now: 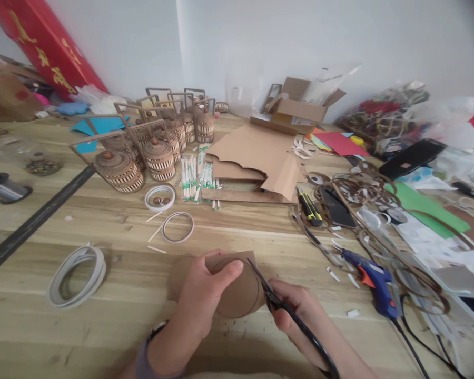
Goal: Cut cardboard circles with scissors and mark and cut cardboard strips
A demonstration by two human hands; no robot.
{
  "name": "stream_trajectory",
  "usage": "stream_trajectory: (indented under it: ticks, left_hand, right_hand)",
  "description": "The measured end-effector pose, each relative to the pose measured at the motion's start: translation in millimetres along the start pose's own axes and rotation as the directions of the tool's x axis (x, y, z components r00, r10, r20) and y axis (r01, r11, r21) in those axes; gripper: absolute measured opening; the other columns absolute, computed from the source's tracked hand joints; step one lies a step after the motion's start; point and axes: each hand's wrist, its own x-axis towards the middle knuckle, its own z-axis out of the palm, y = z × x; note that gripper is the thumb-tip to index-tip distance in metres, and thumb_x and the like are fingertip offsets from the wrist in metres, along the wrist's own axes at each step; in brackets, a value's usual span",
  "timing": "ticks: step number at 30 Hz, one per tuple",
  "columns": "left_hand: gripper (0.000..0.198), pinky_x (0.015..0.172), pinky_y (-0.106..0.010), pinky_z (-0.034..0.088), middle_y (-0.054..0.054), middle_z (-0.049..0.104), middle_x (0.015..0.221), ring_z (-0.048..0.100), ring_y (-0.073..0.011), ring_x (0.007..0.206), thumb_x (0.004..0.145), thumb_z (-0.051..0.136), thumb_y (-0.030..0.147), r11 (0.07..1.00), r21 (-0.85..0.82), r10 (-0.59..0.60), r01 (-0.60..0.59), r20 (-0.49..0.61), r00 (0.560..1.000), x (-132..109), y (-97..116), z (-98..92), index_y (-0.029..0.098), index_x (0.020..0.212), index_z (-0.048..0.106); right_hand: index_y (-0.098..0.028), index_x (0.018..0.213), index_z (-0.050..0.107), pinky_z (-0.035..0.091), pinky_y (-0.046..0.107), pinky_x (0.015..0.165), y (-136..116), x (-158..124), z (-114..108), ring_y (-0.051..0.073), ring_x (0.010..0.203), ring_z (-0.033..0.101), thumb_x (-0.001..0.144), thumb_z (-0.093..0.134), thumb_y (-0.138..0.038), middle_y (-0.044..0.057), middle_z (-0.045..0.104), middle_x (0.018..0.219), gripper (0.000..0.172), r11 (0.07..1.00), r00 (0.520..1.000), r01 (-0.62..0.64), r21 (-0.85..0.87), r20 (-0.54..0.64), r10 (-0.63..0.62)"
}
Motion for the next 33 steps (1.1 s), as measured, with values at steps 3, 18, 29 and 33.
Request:
stream_trajectory:
  ticks: [3,18,29,33]
  left_hand:
    - [0.041,0.074,-0.032,0.056,-0.004,0.08,0.082,0.075,-0.0263,0.084,0.057,0.087,0.044,0.996,-0.092,0.007,0.005,0.136,0.991,-1.7,3.8,1.4,0.019,0.085,0.071]
    - [0.027,0.075,-0.031,0.059,-0.003,0.082,0.083,0.077,-0.0268,0.086,0.062,0.086,0.036,0.999,0.033,0.04,-0.041,0.036,0.999,-4.4,0.6,5.1,0.02,0.081,0.074]
    - [0.03,0.074,-0.032,0.059,-0.005,0.082,0.085,0.077,-0.0262,0.085,0.063,0.086,0.035,0.996,0.081,0.027,-0.027,0.004,1.0,-3.8,-2.1,3.9,0.019,0.084,0.071]
    - [0.027,0.072,-0.032,0.058,-0.003,0.081,0.081,0.076,-0.0256,0.083,0.063,0.085,0.032,0.986,0.164,0.019,-0.006,-0.077,0.997,-5.1,0.1,4.8,0.02,0.082,0.069]
  right_hand:
    - [-0.02,0.07,0.054,0.023,0.027,0.052,2.0,0.6,2.1,0.013,0.058,0.027,0.071,0.034,-0.099,-0.004,0.031,0.064,0.081,1.0,0.999,0.021,-0.002,-0.048,-0.021]
    - [-0.023,0.074,0.047,0.03,0.028,0.052,-7.9,5.1,-2.1,0.014,0.057,0.037,0.087,0.045,-0.077,-0.002,0.045,0.065,0.055,0.992,0.995,0.095,-0.079,-0.001,-0.096]
    - [-0.024,0.07,0.042,0.028,0.028,0.05,-17.0,6.2,3.2,0.014,0.056,0.035,0.086,0.048,-0.07,-0.003,0.04,0.061,0.049,0.999,1.0,-0.015,-0.03,0.0,0.015]
    - [-0.023,0.07,0.042,0.027,0.028,0.051,-16.4,5.0,3.5,0.014,0.056,0.033,0.083,0.038,-0.087,-0.003,0.038,0.062,0.065,0.999,1.0,-0.001,-0.039,0.003,0.001]
